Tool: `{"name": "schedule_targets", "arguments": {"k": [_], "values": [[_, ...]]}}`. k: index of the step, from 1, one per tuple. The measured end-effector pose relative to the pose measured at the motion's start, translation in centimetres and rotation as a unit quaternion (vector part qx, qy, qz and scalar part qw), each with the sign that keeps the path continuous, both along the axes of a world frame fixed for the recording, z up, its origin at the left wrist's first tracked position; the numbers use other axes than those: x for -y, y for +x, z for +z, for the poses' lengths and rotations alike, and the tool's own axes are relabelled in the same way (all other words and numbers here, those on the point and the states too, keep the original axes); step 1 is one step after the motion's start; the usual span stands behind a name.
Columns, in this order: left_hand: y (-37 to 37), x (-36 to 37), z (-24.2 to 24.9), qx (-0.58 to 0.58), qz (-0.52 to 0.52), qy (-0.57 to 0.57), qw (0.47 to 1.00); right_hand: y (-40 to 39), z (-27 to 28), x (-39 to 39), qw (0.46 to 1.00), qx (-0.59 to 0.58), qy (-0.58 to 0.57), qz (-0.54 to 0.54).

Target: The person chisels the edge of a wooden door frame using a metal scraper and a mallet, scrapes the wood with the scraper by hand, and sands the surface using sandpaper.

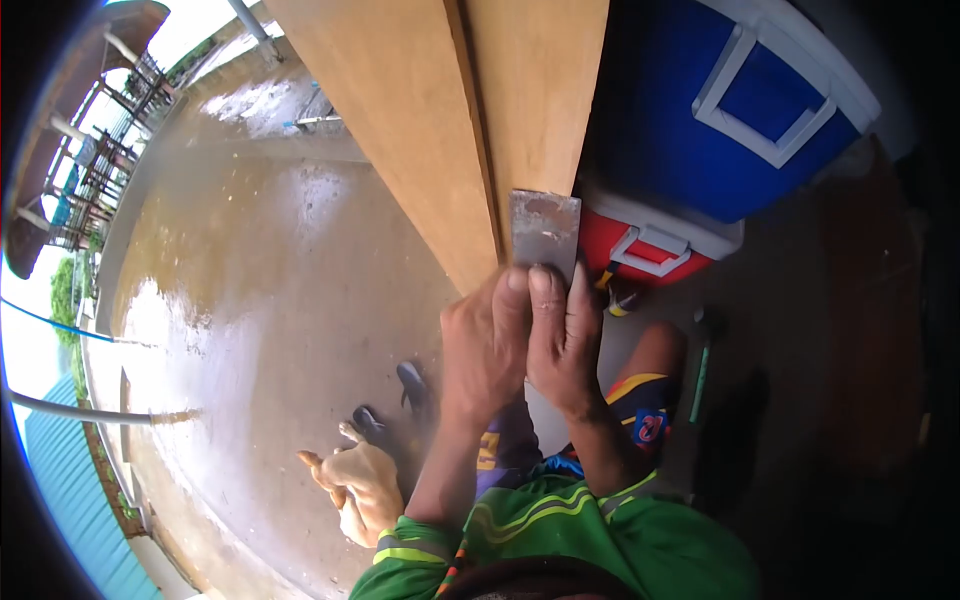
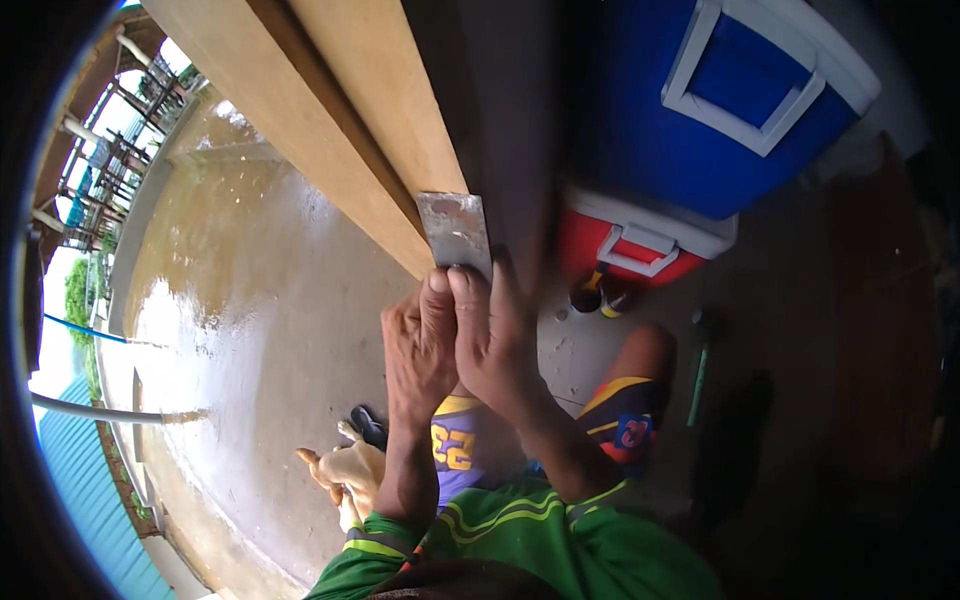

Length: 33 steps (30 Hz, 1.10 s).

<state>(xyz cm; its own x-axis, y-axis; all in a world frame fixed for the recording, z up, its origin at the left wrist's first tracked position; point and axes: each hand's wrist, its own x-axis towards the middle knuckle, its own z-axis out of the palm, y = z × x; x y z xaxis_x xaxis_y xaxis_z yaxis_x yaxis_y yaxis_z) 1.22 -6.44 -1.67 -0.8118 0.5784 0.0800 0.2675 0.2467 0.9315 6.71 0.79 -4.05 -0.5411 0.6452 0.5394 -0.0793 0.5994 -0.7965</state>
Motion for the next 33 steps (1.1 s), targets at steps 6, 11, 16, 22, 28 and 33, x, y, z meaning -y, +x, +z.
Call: {"name": "schedule_targets", "arguments": {"k": [6,11,16,22,28,33], "values": [[0.1,-0.2,0.7,0.001,-0.002,0.018,1.000,-0.1,1.2,0.1,0.987,-0.031,-0.146,0.061],[0.6,-0.4,-1.0,-0.015,0.012,0.006,1.000,0.7,0.3,-0.4,0.986,-0.001,-0.148,0.078],[0.6,-0.4,-1.3,-0.069,-0.015,-0.012,0.997,0.5,-1.2,-0.5,0.997,-0.025,-0.042,0.059],[-0.1,-1.3,-1.7,-0.245,-0.014,0.000,0.969,0.3,-0.3,-1.2,0.998,-0.025,-0.011,0.057],[0.7,-1.0,-1.3,-0.063,0.018,0.043,0.997,0.2,-0.2,-0.6,0.991,-0.055,-0.101,0.070],[0.5,-0.6,-2.0,-0.059,0.007,0.037,0.998,0.1,-0.5,-0.5,0.999,-0.017,0.011,0.025]]}}
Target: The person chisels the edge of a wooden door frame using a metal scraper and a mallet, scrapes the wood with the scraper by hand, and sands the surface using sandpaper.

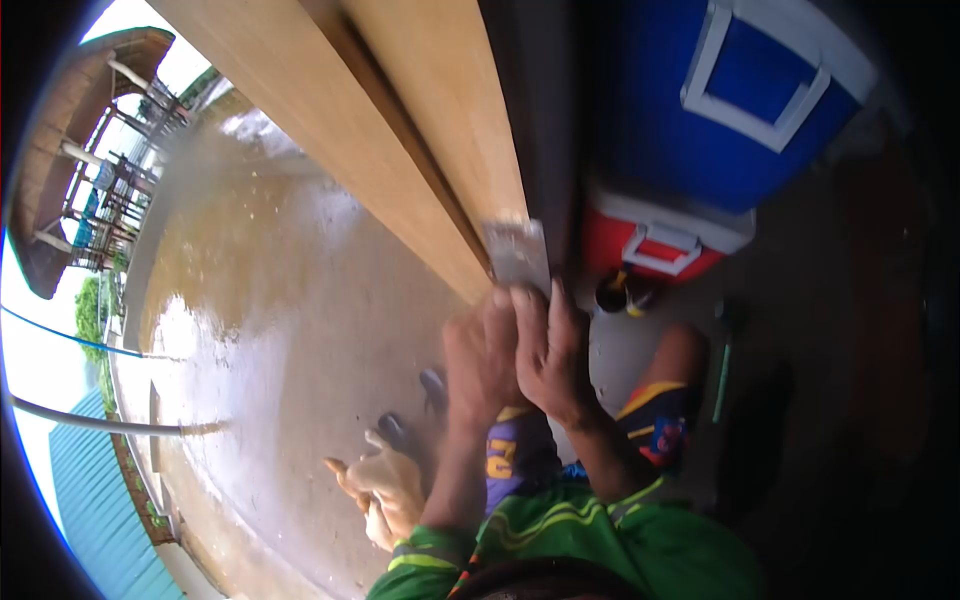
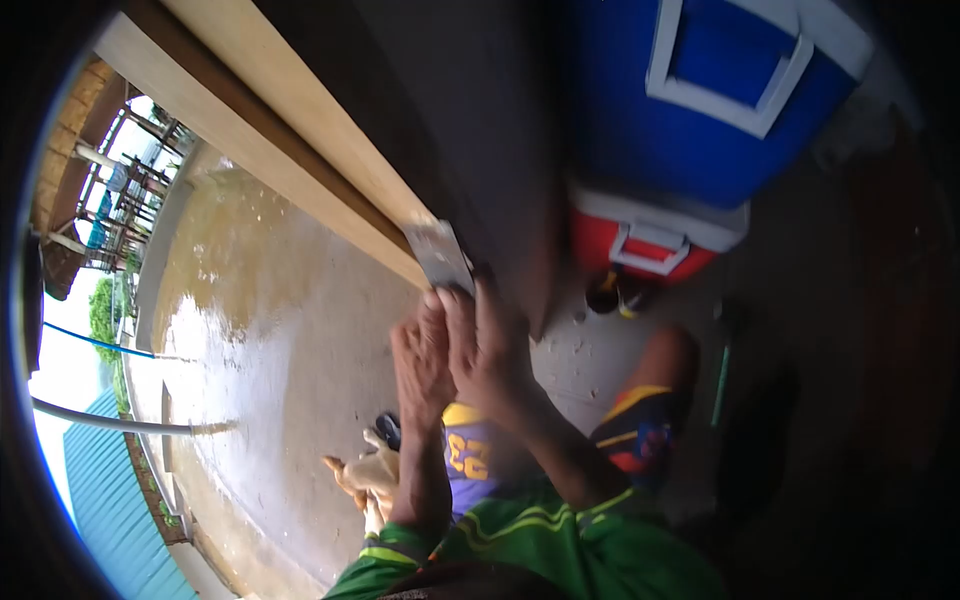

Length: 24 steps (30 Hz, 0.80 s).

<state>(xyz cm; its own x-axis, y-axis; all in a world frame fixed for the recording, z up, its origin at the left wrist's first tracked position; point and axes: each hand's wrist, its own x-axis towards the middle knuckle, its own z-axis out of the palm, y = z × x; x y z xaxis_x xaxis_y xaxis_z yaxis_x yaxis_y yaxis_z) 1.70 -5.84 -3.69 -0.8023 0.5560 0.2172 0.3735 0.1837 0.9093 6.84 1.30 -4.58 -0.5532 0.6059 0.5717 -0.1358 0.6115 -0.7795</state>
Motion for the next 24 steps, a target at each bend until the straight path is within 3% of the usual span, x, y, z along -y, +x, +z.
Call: {"name": "schedule_targets", "arguments": {"k": [3,4,6,8,10,11,12,15,17,18,19,21,22,24], "values": [[-0.1,-0.7,0.6,0.032,0.020,0.027,0.999,-0.1,0.6,-0.6,0.990,-0.024,-0.119,0.074],[-0.3,-0.7,0.9,0.022,0.017,0.013,1.000,-0.5,0.6,-0.8,0.999,-0.024,-0.004,0.042],[-0.7,-0.4,1.6,0.016,0.017,-0.023,0.999,-0.3,-0.1,-0.7,0.999,-0.020,0.007,0.032],[-0.2,0.0,-0.8,-0.046,0.016,-0.015,0.999,-0.4,0.0,-0.7,0.999,-0.031,0.026,0.024],[-0.4,-0.8,0.0,-0.089,0.009,-0.010,0.996,-0.6,1.1,-0.9,0.997,-0.059,-0.041,0.038],[-0.9,-1.1,0.3,-0.195,0.033,-0.037,0.980,-0.5,1.3,-0.6,0.993,-0.069,-0.083,0.047],[-1.1,-1.5,1.5,-0.288,0.054,-0.074,0.953,-0.2,1.4,-1.2,0.996,0.026,0.080,0.030],[0.5,-0.4,7.3,-0.051,-0.002,0.018,0.999,0.2,1.8,-0.4,0.998,0.002,0.056,0.026],[-1.3,-0.2,-0.5,-0.236,-0.010,0.001,0.972,-0.4,0.6,-0.7,0.998,-0.021,0.020,0.050],[-0.8,0.1,0.0,-0.264,0.013,-0.054,0.963,-0.5,0.6,-0.8,0.996,-0.003,0.087,0.016],[-0.3,0.5,0.5,-0.178,0.011,-0.045,0.983,-0.3,0.6,-0.5,0.989,0.024,0.143,-0.017],[-0.9,0.0,1.6,-0.015,0.009,-0.009,1.000,-0.7,0.9,0.0,1.000,0.003,0.005,0.009],[-0.7,0.2,1.5,0.006,0.018,-0.007,1.000,-0.6,0.8,0.3,0.998,-0.005,-0.064,0.023],[-0.4,0.3,0.6,0.014,0.025,-0.012,1.000,-0.2,0.5,0.0,0.996,-0.018,-0.074,0.044]]}}
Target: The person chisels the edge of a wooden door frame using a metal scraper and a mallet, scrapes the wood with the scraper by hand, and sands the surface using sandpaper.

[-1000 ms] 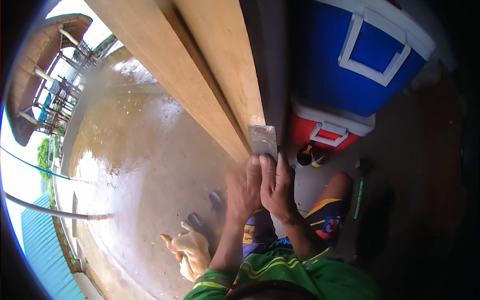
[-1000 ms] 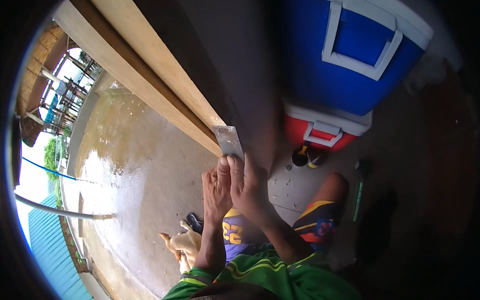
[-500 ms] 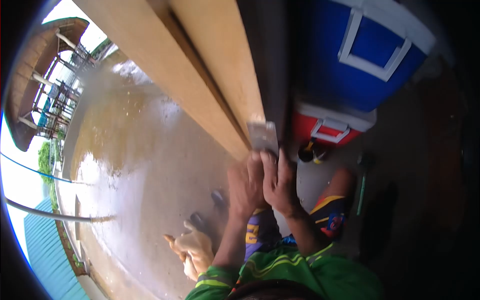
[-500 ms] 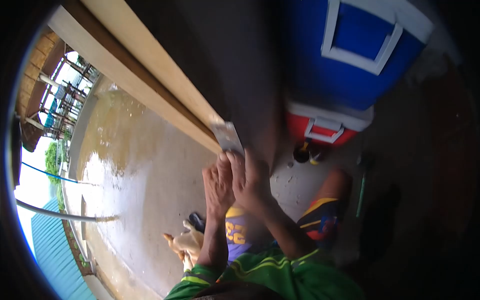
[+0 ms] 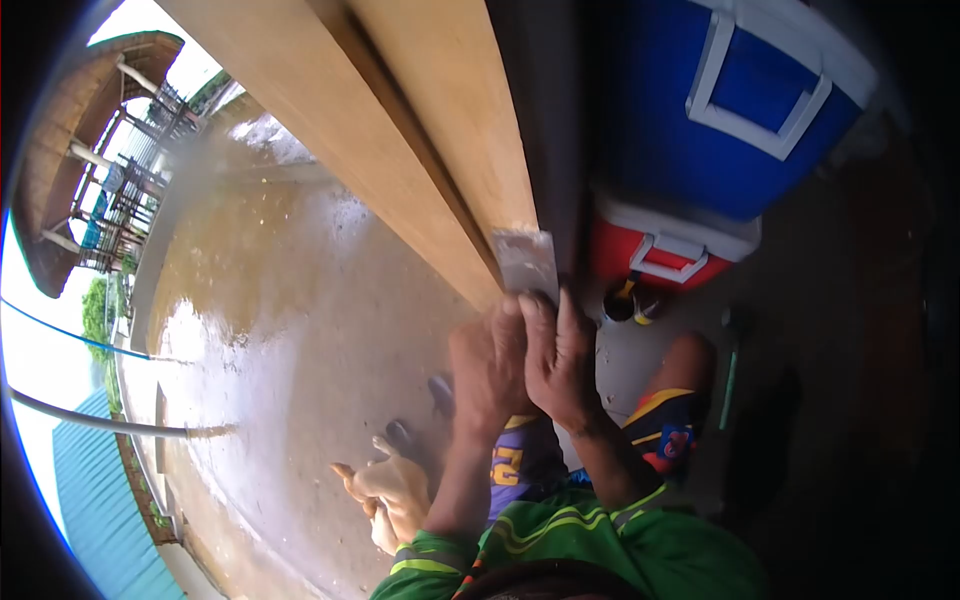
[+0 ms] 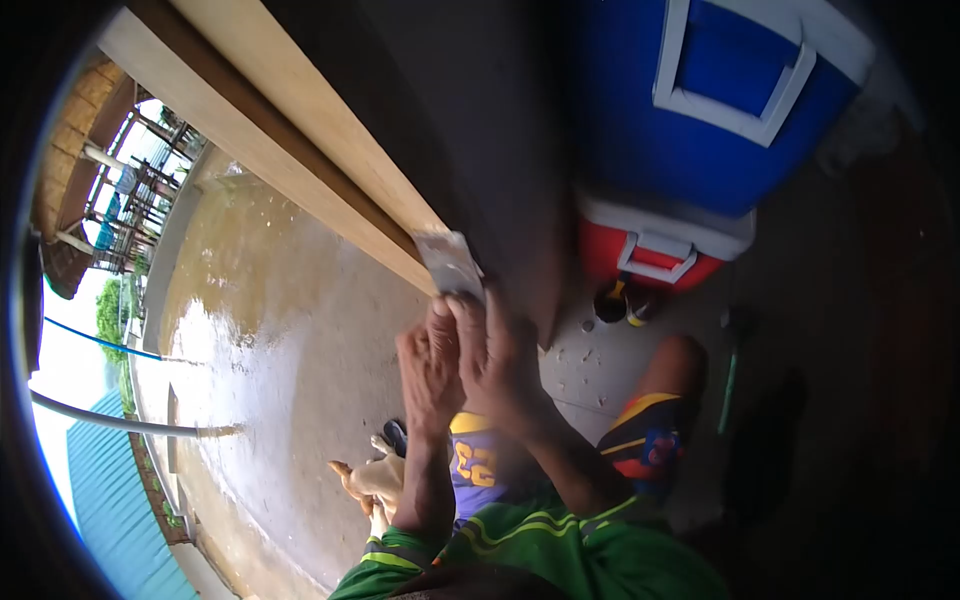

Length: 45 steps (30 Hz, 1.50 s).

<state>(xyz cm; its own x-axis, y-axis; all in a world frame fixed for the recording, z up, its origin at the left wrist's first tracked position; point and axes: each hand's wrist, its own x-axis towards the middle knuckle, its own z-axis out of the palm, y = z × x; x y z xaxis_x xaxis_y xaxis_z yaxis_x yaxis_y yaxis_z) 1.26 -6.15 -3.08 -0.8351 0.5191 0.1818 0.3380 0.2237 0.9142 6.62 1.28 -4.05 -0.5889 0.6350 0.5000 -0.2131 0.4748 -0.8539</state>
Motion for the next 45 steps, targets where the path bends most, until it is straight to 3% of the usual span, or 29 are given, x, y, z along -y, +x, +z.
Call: {"name": "schedule_targets", "arguments": {"k": [1,2,4,6,9,10,14,16,18,20,21,22,23,24,26,28,31,33,34,35,37,39,40,41,42,43,45], "values": [[0.1,-0.3,-0.1,-0.002,0.002,0.004,1.000,0.0,0.1,-0.3,1.000,-0.013,0.001,0.009],[0.3,-0.7,0.0,-0.012,0.015,0.019,1.000,-0.4,0.4,-0.2,0.996,-0.048,-0.072,0.012],[-0.5,-1.3,2.1,-0.189,0.023,-0.020,0.982,-0.9,2.2,-0.9,0.995,-0.011,0.090,-0.033],[-0.9,-1.2,3.8,-0.185,0.002,-0.044,0.982,-0.7,3.3,-1.1,1.000,-0.001,0.021,0.017],[0.4,-0.8,0.6,-0.037,0.012,0.018,0.999,0.1,1.1,-0.5,0.996,-0.030,-0.078,0.040],[0.5,-0.9,0.5,-0.034,0.024,0.022,0.999,-0.1,0.2,-0.5,0.999,-0.037,-0.018,0.026],[0.4,-0.9,2.1,-0.010,0.001,0.006,1.000,0.5,-0.4,0.0,0.999,0.028,0.037,-0.017],[0.6,-0.6,-0.5,-0.094,0.012,-0.016,0.995,0.6,-1.3,-0.1,0.993,0.008,0.108,-0.044],[0.3,-1.4,-0.6,-0.084,-0.001,0.011,0.996,-0.1,-1.7,-1.0,0.999,-0.011,-0.011,0.040],[-0.4,-1.7,-0.1,-0.265,0.009,-0.055,0.963,-0.1,-1.1,-1.2,0.995,-0.005,0.095,0.005],[-0.5,-1.5,1.1,-0.342,0.014,-0.097,0.934,0.0,0.1,-1.3,0.996,0.005,0.087,0.028],[-0.7,-1.3,3.6,-0.036,0.003,-0.061,0.997,0.1,1.3,-1.5,0.996,0.015,0.078,0.051],[-0.2,-0.6,2.0,-0.093,0.003,-0.045,0.995,0.3,2.5,-1.6,0.995,0.026,0.068,0.073],[-0.5,-0.6,-1.0,-0.170,-0.001,-0.010,0.985,0.1,0.9,-1.7,0.991,-0.035,0.126,0.021],[0.1,-0.6,-0.6,-0.206,-0.009,-0.035,0.978,0.2,-0.6,-1.3,0.998,-0.048,0.018,0.038],[0.4,-0.6,1.1,-0.244,-0.008,-0.105,0.964,-0.2,0.2,-1.0,0.993,-0.034,0.115,-0.015],[0.0,0.0,3.1,-0.166,-0.010,-0.115,0.979,0.3,3.6,-1.4,0.995,0.049,0.054,0.069],[-0.3,-0.1,-0.7,-0.240,-0.005,-0.087,0.967,-0.3,0.9,-1.9,0.979,-0.085,0.185,-0.027],[-0.9,-0.5,-1.9,-0.267,0.004,-0.073,0.961,-0.3,1.0,-1.1,0.994,-0.093,-0.046,0.020],[-1.5,-0.8,-3.4,-0.294,0.014,-0.059,0.954,-0.6,1.2,-1.3,0.997,-0.069,0.003,0.027],[-1.2,0.0,-0.1,-0.360,0.010,-0.184,0.915,-0.5,2.6,-1.7,0.998,-0.025,0.034,0.037],[0.4,-0.9,3.7,-0.126,0.023,-0.062,0.990,-0.1,4.1,-1.9,0.998,-0.013,0.031,0.047],[1.1,-1.1,3.5,-0.137,0.002,-0.068,0.988,0.5,3.4,-2.1,0.995,-0.046,0.085,-0.002],[1.4,-1.1,2.5,-0.074,-0.029,-0.051,0.995,1.1,2.0,-2.6,0.986,-0.080,0.139,-0.052],[1.6,-1.2,1.4,-0.010,-0.055,-0.037,0.998,3.0,-2.1,-3.5,0.996,-0.033,0.000,0.080],[2.2,-1.2,1.7,0.016,-0.102,-0.101,0.990,4.3,-4.5,-3.6,0.992,0.016,-0.107,0.069],[1.5,1.2,-4.2,-0.069,0.004,-0.154,0.986,7.1,-9.4,-3.8,0.938,0.090,-0.334,0.029]]}}
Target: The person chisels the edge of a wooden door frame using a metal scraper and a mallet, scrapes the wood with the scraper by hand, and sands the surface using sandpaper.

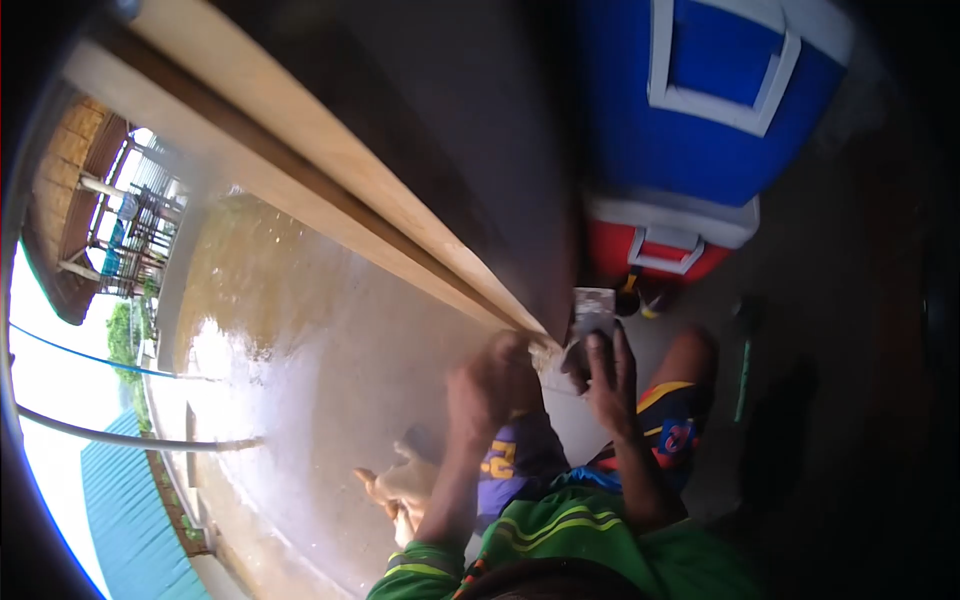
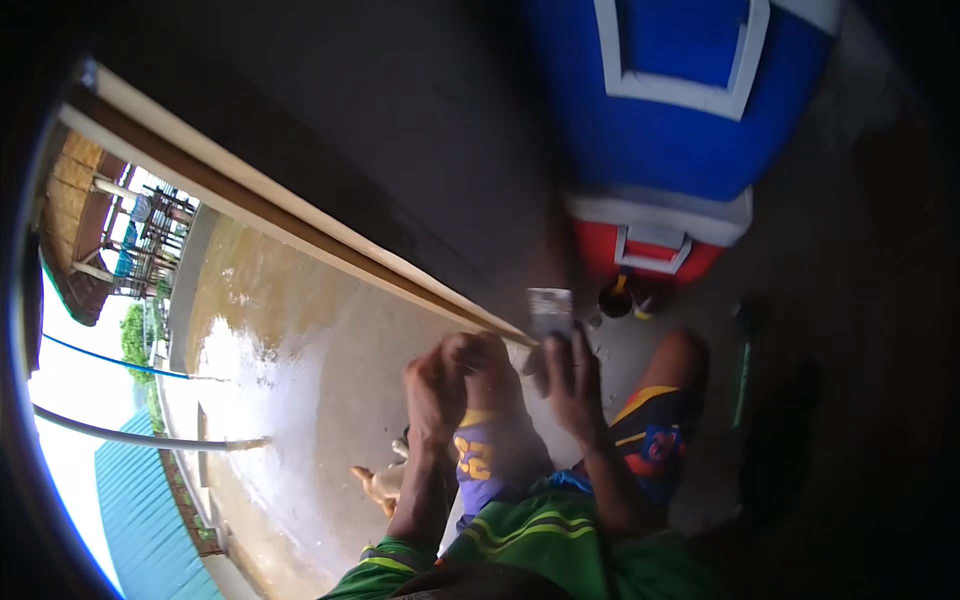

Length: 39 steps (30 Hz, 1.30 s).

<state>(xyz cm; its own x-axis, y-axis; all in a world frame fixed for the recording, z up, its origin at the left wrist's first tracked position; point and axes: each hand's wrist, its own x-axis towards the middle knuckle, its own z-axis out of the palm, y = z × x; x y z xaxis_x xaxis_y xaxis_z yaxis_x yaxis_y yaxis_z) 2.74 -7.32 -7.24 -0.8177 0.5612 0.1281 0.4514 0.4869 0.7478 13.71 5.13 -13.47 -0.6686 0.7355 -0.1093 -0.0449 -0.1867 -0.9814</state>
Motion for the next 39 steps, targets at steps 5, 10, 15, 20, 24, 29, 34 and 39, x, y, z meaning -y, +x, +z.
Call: {"name": "schedule_targets", "arguments": {"k": [5,10,15,20,24,29,34,39], "values": [[-0.3,-2.8,6.4,-0.415,0.062,0.204,0.885,-0.1,-12.0,1.8,0.995,0.019,-0.056,-0.077],[-0.1,-8.4,-0.9,-0.354,0.066,0.008,0.933,0.2,-21.8,4.8,0.985,0.115,0.043,-0.119],[5.4,-0.6,-16.3,-0.034,-0.131,-0.330,0.934,0.6,-21.4,3.9,0.981,0.128,-0.068,-0.130],[3.8,-3.8,-0.4,-0.275,0.058,0.047,0.958,1.7,-21.7,4.7,0.971,0.097,-0.170,-0.134],[-0.1,-8.6,6.4,-0.487,0.057,0.151,0.859,1.5,-22.2,4.9,0.973,0.071,-0.173,-0.133],[2.1,-6.5,-7.4,-0.319,-0.007,-0.105,0.942,0.7,-22.8,5.4,0.964,0.078,-0.210,-0.142],[3.2,-1.8,-9.9,0.180,-0.272,-0.347,0.880,0.8,-22.9,5.6,0.968,0.074,-0.203,-0.126],[2.0,-5.8,2.1,-0.392,-0.169,-0.035,0.904,0.9,-22.6,4.7,0.957,0.099,-0.251,-0.103]]}}
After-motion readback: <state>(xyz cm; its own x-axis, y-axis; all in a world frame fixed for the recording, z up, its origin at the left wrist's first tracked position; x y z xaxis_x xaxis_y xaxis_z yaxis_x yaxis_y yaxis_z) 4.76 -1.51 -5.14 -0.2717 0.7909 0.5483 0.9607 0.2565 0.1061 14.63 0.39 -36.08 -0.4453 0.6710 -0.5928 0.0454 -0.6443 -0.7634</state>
